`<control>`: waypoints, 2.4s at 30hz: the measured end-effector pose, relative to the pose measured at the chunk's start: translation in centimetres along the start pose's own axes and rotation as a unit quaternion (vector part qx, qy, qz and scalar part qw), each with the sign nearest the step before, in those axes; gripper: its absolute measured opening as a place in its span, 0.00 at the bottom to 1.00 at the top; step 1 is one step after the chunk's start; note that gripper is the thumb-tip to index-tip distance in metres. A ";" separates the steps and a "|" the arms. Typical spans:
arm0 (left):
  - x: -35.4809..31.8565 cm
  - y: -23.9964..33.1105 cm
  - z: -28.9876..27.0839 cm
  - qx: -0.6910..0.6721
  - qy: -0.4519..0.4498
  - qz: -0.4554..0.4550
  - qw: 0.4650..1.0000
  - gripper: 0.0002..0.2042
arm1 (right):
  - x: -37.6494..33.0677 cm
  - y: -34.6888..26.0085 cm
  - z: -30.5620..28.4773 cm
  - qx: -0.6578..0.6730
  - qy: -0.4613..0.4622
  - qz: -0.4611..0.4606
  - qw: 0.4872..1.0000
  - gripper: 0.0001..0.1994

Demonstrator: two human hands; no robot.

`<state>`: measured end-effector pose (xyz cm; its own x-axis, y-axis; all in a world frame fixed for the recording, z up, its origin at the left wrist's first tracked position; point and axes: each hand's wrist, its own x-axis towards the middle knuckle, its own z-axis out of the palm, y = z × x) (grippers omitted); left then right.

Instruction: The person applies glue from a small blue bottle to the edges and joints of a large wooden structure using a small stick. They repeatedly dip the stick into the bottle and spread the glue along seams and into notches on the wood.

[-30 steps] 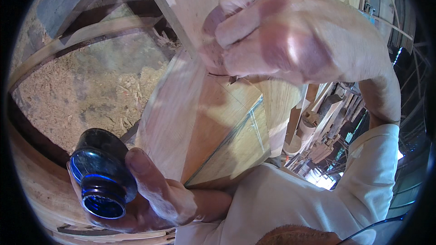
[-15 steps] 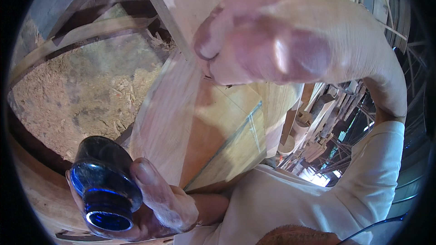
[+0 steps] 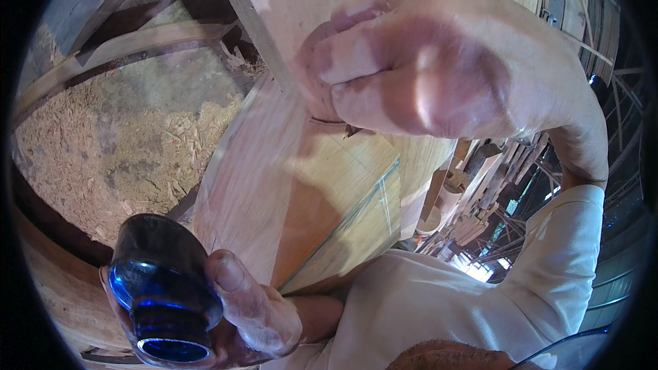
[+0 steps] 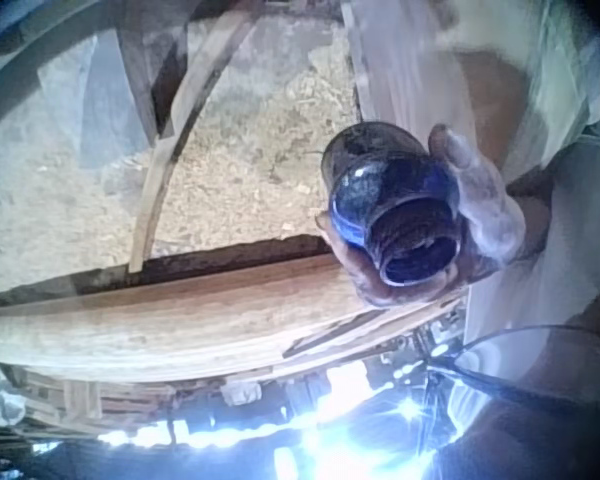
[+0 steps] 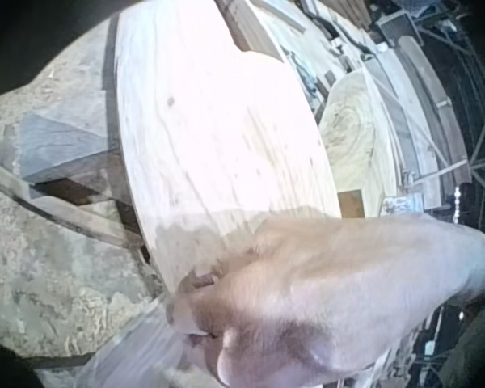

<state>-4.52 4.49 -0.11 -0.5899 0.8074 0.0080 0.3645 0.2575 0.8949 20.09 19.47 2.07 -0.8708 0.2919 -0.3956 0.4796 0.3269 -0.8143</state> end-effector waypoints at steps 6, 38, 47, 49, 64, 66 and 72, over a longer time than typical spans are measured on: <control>-0.5 0.8 0.4 0.009 0.033 -0.040 0.999 0.27 | 0.0 0.1 -0.2 -0.002 -0.012 0.006 1.000 0.10; -1.7 0.6 1.8 -0.002 0.026 0.086 0.996 0.23 | -9.4 -9.9 26.2 0.005 0.706 0.159 0.690 0.14; -1.3 0.5 1.3 0.018 0.034 0.197 0.980 0.25 | -12.1 -9.6 29.3 0.022 0.713 0.075 0.697 0.17; -1.3 0.6 1.3 0.035 0.033 0.204 0.978 0.26 | -12.2 -9.5 29.9 0.025 0.724 0.078 0.684 0.17; -1.1 0.0 1.1 0.087 0.017 0.235 0.968 0.27 | -10.7 -8.8 29.5 0.008 0.699 0.088 0.709 0.15; -1.1 0.2 1.2 0.086 0.015 0.236 0.968 0.26 | -10.6 -8.8 29.1 -0.008 0.699 0.097 0.709 0.15; -1.0 0.3 1.3 0.087 0.012 0.245 0.966 0.26 | -9.8 -8.5 28.4 -0.049 0.687 0.105 0.718 0.16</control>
<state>-2.90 4.43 -0.43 -0.3316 0.8430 0.4235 0.7186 -0.0652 0.6923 21.47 -11.68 0.83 0.1175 0.9323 0.3422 0.6483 0.1890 -0.7375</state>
